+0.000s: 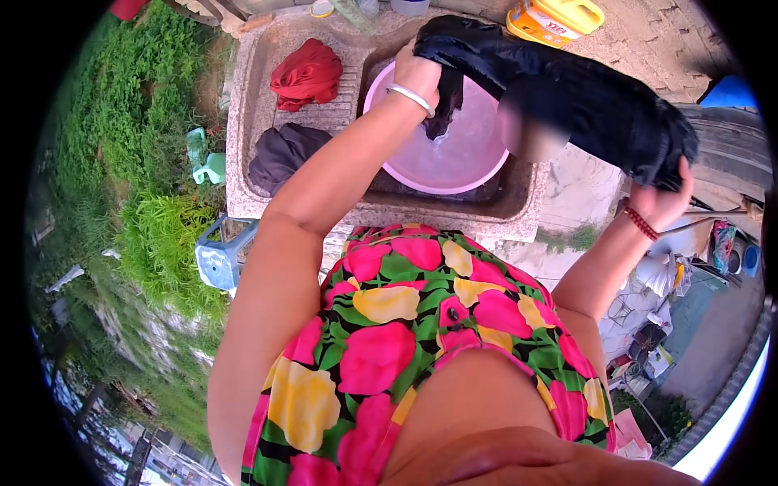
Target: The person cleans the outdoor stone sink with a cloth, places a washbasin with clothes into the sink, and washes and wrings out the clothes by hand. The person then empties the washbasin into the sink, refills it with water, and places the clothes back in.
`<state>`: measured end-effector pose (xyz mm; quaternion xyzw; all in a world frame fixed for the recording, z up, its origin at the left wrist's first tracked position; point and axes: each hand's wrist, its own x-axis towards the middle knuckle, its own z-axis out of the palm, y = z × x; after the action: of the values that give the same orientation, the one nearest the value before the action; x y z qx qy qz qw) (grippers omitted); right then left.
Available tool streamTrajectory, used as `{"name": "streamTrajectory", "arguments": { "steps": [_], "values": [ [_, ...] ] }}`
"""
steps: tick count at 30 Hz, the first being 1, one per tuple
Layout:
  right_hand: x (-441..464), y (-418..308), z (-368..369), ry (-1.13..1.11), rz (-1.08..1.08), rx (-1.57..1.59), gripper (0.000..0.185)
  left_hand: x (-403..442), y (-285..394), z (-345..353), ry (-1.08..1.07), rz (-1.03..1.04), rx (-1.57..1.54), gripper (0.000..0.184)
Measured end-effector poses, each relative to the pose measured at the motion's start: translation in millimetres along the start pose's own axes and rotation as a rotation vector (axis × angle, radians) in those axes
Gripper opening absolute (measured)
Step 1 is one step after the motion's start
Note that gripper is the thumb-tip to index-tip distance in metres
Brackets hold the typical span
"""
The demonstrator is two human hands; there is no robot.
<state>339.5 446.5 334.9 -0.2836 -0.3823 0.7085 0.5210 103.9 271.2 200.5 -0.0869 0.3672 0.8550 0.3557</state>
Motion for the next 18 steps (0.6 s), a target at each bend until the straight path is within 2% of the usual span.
{"name": "streamTrajectory", "arguments": {
  "steps": [3, 4, 5, 6, 8, 9, 10, 11, 12, 13, 14, 17, 18],
  "values": [
    [29.3, 110.2, -106.7, 0.016, 0.422, 0.157, 0.04, -8.7, 3.1, 22.9, -0.174, 0.124, -0.013, 0.016],
    [25.8, 150.8, -125.6, 0.112, 0.541, 0.176, 0.044, -12.1, 1.0, 33.3, -0.176, 0.118, 0.0, 0.019],
    [10.1, 182.7, -127.9, 0.065, 0.697, 0.263, 0.053, -11.0, -10.5, 39.7, -0.196, 0.183, 0.063, 0.02],
    [-8.5, 205.3, -117.4, 0.187, 0.831, 0.23, 0.072, -9.3, -19.3, 44.1, -0.215, 0.25, 0.123, 0.021],
    [-34.9, 236.7, -109.2, 0.128, 1.116, 0.162, 0.085, -28.3, -22.9, 49.4, -0.303, 0.183, 0.139, 0.024],
    [-47.7, 246.7, -98.6, 0.09, 1.246, 0.157, 0.089, -30.4, -34.2, 39.4, -0.364, 0.264, 0.327, 0.027],
    [-60.7, 248.5, -84.3, 0.001, 1.261, 0.223, 0.088, -33.9, -44.1, 30.1, -0.423, 0.343, 0.514, 0.03],
    [-73.7, 250.4, -70.1, -0.091, 1.273, 0.287, 0.088, -45.9, -44.9, 26.8, -0.498, 0.292, 0.557, 0.034],
    [-81.6, 255.1, -62.9, -0.226, 1.186, 0.363, 0.087, -59.7, -43.0, 20.8, -0.575, 0.236, 0.603, 0.038],
    [-84.8, 273.8, -65.5, -0.228, 1.098, 0.462, 0.084, -69.9, -40.6, 8.7, -0.675, 0.405, 0.856, 0.044],
    [-91.5, 271.6, -58.2, -0.277, 1.139, 0.459, 0.084, -77.9, -41.6, 0.6, -0.765, 0.301, 0.868, 0.047],
    [-97.0, 249.5, -19.2, -0.461, 1.257, 0.444, 0.087, -90.2, -40.8, -28.1, -1.058, 0.287, 0.988, 0.038],
    [-95.5, 259.2, -21.3, -0.442, 1.266, 0.447, 0.09, -89.7, -37.5, -36.8, -1.121, 0.299, 1.011, 0.036]
  ]
}}
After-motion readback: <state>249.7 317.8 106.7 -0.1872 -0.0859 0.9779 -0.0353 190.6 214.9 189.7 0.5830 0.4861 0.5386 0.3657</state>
